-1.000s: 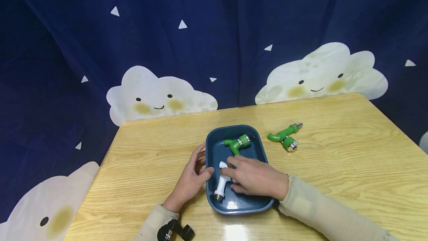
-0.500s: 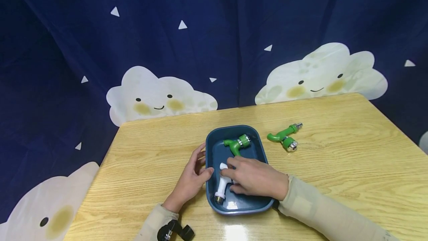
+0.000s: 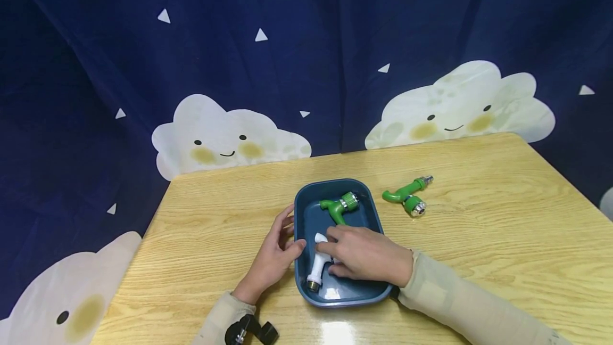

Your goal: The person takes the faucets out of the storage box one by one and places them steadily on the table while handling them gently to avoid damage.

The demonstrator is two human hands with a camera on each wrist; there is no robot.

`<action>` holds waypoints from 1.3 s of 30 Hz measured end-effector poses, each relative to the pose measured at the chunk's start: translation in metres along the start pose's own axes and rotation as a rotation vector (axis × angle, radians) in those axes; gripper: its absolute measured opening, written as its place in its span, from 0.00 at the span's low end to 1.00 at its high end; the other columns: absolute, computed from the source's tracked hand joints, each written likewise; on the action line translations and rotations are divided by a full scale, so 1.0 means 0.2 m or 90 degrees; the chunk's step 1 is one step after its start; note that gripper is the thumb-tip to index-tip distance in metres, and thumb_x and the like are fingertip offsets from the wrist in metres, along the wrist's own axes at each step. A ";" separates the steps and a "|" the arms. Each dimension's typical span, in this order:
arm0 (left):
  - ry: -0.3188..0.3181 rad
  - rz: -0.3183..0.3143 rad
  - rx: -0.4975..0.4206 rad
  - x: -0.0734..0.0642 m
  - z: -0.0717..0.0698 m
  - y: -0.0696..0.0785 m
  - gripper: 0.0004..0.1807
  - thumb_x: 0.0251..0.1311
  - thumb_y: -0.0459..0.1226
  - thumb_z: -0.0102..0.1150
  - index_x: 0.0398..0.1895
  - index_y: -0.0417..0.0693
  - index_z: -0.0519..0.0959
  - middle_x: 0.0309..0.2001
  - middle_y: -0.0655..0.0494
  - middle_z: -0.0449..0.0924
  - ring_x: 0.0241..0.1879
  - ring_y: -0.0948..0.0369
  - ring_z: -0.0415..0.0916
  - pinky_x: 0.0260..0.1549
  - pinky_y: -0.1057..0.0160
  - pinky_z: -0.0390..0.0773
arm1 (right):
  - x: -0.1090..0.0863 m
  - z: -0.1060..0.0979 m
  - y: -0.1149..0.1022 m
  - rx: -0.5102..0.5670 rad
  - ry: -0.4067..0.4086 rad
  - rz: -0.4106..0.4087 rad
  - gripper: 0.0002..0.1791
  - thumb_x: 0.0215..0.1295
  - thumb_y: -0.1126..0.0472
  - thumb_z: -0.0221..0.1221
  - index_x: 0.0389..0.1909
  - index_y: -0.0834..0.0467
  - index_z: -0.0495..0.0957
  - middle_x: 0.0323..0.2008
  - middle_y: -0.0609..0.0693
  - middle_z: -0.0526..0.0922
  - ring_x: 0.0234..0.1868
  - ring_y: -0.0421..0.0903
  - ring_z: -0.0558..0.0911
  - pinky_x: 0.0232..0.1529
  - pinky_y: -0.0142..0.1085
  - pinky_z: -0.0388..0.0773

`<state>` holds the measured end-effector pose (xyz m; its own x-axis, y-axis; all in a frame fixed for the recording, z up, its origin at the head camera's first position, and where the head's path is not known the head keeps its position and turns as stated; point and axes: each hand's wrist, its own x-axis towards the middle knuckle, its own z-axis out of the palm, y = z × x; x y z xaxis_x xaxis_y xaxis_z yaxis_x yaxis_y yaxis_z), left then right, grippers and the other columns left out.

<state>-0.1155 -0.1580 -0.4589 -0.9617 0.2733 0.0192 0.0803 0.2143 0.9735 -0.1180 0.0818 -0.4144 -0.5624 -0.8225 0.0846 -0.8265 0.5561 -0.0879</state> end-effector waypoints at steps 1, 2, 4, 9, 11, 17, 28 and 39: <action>0.000 0.000 -0.001 0.00 0.00 0.00 0.42 0.68 0.33 0.59 0.81 0.66 0.55 0.73 0.45 0.67 0.69 0.46 0.73 0.53 0.72 0.80 | 0.00 0.00 0.00 0.000 -0.001 0.000 0.25 0.66 0.43 0.67 0.62 0.46 0.80 0.39 0.45 0.83 0.33 0.35 0.77 0.36 0.31 0.79; 0.000 -0.001 -0.001 0.00 0.00 0.00 0.42 0.68 0.33 0.59 0.81 0.66 0.55 0.73 0.45 0.67 0.69 0.46 0.73 0.53 0.72 0.80 | 0.00 0.00 0.00 0.001 -0.002 0.002 0.26 0.66 0.43 0.67 0.62 0.46 0.80 0.39 0.45 0.83 0.33 0.35 0.77 0.36 0.31 0.79; 0.000 -0.001 -0.002 0.00 0.00 0.00 0.42 0.68 0.33 0.59 0.81 0.66 0.55 0.73 0.45 0.67 0.69 0.46 0.73 0.54 0.72 0.80 | 0.00 0.00 0.00 -0.005 -0.003 0.001 0.26 0.67 0.43 0.67 0.63 0.46 0.80 0.40 0.45 0.83 0.33 0.35 0.77 0.36 0.31 0.80; 0.002 -0.002 0.000 0.00 0.00 0.00 0.42 0.68 0.33 0.59 0.81 0.66 0.55 0.73 0.45 0.68 0.69 0.46 0.73 0.54 0.72 0.79 | 0.00 0.01 0.00 -0.024 -0.003 -0.004 0.27 0.68 0.43 0.66 0.65 0.46 0.79 0.42 0.47 0.84 0.35 0.37 0.79 0.37 0.33 0.82; 0.002 -0.002 0.000 0.00 0.00 0.00 0.42 0.68 0.33 0.59 0.81 0.65 0.55 0.73 0.45 0.67 0.70 0.46 0.73 0.54 0.73 0.79 | 0.00 0.01 0.00 -0.024 -0.005 -0.003 0.27 0.68 0.43 0.66 0.66 0.46 0.79 0.42 0.46 0.83 0.35 0.37 0.79 0.37 0.33 0.81; 0.002 -0.002 0.000 0.00 0.00 0.01 0.42 0.68 0.33 0.59 0.81 0.65 0.56 0.73 0.45 0.68 0.70 0.46 0.73 0.54 0.73 0.79 | 0.00 0.01 0.00 -0.018 -0.010 0.004 0.27 0.68 0.43 0.66 0.66 0.46 0.79 0.40 0.45 0.82 0.33 0.36 0.76 0.35 0.32 0.79; 0.002 -0.002 -0.001 -0.01 0.00 0.01 0.42 0.68 0.33 0.59 0.81 0.65 0.56 0.73 0.44 0.67 0.69 0.46 0.73 0.54 0.73 0.79 | 0.00 0.01 0.00 -0.009 -0.018 -0.010 0.25 0.68 0.49 0.67 0.65 0.45 0.79 0.43 0.47 0.84 0.38 0.38 0.81 0.39 0.34 0.82; 0.000 -0.002 0.007 -0.01 0.00 0.02 0.42 0.68 0.34 0.59 0.82 0.64 0.55 0.73 0.45 0.67 0.70 0.47 0.73 0.58 0.67 0.80 | 0.00 0.01 0.01 -0.005 -0.010 -0.022 0.24 0.68 0.51 0.65 0.65 0.41 0.80 0.36 0.43 0.80 0.33 0.35 0.72 0.35 0.30 0.75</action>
<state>-0.1139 -0.1574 -0.4560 -0.9622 0.2720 0.0161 0.0799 0.2250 0.9711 -0.1189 0.0833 -0.4170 -0.5332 -0.8429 0.0723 -0.8455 0.5283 -0.0775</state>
